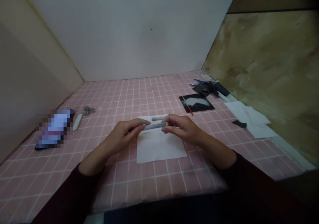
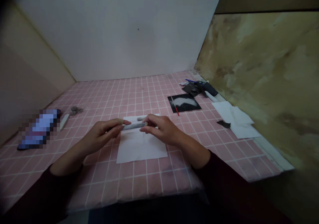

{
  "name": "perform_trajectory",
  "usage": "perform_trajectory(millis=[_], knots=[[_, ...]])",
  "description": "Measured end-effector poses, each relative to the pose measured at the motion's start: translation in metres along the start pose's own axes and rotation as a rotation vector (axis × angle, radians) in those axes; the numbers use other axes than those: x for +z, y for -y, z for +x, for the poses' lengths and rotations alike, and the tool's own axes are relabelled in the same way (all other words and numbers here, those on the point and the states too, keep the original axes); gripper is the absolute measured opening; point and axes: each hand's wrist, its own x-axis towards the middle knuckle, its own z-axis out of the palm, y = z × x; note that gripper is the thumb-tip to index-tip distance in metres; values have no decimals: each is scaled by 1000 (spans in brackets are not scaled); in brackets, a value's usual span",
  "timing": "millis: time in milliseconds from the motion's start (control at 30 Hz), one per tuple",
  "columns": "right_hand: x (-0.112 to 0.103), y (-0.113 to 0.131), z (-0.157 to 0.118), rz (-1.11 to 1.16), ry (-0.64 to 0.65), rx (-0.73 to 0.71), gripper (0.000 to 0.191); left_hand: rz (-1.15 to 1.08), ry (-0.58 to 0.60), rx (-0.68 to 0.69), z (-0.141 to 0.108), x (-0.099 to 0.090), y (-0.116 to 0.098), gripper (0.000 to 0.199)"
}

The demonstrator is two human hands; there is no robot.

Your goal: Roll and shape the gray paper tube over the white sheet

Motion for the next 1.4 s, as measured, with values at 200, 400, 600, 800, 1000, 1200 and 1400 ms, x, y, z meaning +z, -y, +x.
perform_trajectory(millis=[200, 400, 600, 800, 1000, 1200, 1400], knots=[[3, -2, 1, 48, 18, 46, 18, 221, -4, 269, -2, 13, 4, 36], [10, -3, 1, 55, 42, 50, 14, 253, 43, 327, -4, 23, 1, 43], [11, -5, 1, 121, 47, 67, 16, 239, 35, 318, -5, 25, 0, 43], [13, -1, 0, 61, 92, 67, 13, 297, 64, 298, -6, 24, 0, 43], [14, 0, -1, -40, 128, 66, 13, 339, 125, 282, -8, 26, 2, 49], [18, -7, -3, -129, 133, 0, 10, 348, 178, 255, -7, 26, 2, 47], [15, -3, -1, -4, 13, -34, 10, 204, 16, 311, -7, 27, -2, 41]])
